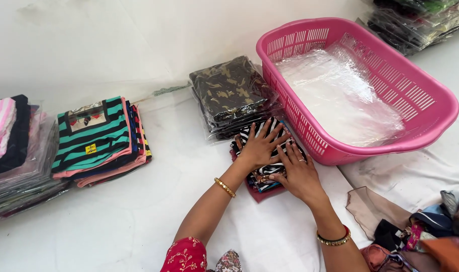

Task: The person folds several pieces of clothing, including a black and white striped item, a checkered scarf, and various patterned fabrics, on a white surface. They smooth each item and place the folded pieces into a pink basket.

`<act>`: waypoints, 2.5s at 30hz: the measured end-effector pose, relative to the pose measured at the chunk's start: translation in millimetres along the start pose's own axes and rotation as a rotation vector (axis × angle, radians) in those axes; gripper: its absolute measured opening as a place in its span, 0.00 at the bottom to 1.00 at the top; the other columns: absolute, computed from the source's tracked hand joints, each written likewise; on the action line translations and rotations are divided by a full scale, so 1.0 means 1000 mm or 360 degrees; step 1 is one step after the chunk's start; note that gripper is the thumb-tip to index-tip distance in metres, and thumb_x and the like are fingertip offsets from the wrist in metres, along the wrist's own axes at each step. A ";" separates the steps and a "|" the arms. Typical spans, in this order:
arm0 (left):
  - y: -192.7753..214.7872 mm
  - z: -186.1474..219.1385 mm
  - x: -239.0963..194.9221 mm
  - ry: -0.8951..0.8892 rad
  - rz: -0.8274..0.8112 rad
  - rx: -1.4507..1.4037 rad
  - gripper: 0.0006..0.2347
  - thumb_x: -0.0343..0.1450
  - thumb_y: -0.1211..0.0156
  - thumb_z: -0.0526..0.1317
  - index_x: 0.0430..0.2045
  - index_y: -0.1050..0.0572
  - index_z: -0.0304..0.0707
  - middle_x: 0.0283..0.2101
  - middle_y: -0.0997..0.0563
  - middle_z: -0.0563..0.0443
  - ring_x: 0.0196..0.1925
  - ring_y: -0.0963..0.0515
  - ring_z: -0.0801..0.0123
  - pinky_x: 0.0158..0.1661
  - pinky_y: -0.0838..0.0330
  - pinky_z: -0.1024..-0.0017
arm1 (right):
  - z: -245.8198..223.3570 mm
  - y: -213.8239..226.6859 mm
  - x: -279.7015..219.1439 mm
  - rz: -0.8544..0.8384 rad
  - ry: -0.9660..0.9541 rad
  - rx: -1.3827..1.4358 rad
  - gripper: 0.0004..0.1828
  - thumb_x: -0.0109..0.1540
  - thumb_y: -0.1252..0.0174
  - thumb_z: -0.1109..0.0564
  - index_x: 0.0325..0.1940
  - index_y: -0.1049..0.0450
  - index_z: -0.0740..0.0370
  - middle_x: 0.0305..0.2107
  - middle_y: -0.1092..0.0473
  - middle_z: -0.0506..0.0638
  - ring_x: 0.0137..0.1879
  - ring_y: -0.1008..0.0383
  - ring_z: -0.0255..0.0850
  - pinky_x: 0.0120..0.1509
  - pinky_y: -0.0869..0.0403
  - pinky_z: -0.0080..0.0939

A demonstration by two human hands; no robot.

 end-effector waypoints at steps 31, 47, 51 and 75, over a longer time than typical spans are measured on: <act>0.099 0.034 -0.269 0.0154 -0.0481 -0.0221 0.37 0.69 0.55 0.69 0.74 0.53 0.66 0.79 0.63 0.51 0.80 0.70 0.54 0.70 0.76 0.37 | 0.205 -0.027 -0.239 0.0067 -0.0848 -0.0213 0.19 0.57 0.36 0.40 0.50 0.16 0.42 0.45 0.20 0.49 0.52 0.19 0.50 0.59 0.22 0.52; 0.088 0.017 -0.317 0.0419 -0.0718 -0.0342 0.36 0.69 0.59 0.69 0.73 0.53 0.68 0.79 0.62 0.54 0.80 0.69 0.59 0.72 0.79 0.43 | 0.221 -0.044 -0.205 0.0325 -0.0895 -0.0389 0.11 0.58 0.34 0.45 0.42 0.14 0.45 0.36 0.20 0.55 0.45 0.20 0.54 0.52 0.22 0.54; 0.083 0.018 -0.318 0.0403 -0.0716 -0.0350 0.36 0.69 0.58 0.69 0.73 0.52 0.67 0.79 0.60 0.51 0.80 0.68 0.57 0.72 0.78 0.42 | 0.201 -0.022 -0.213 0.0861 -0.0855 -0.0061 0.13 0.69 0.36 0.41 0.46 0.17 0.50 0.34 0.21 0.56 0.42 0.21 0.52 0.52 0.23 0.50; 0.076 0.013 -0.313 0.0389 -0.0565 -0.0358 0.34 0.69 0.58 0.69 0.72 0.47 0.66 0.78 0.56 0.50 0.80 0.62 0.56 0.72 0.75 0.42 | 0.100 0.037 -0.210 0.1108 -0.0377 0.0851 0.05 0.65 0.31 0.61 0.45 0.18 0.62 0.28 0.23 0.49 0.32 0.27 0.34 0.38 0.31 0.32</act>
Point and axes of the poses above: each hand's wrist, its own x-axis towards the middle knuckle, its own y-axis out of the back of the hand, z = x × y, the point moved 6 cm from there along x, towards the middle knuckle
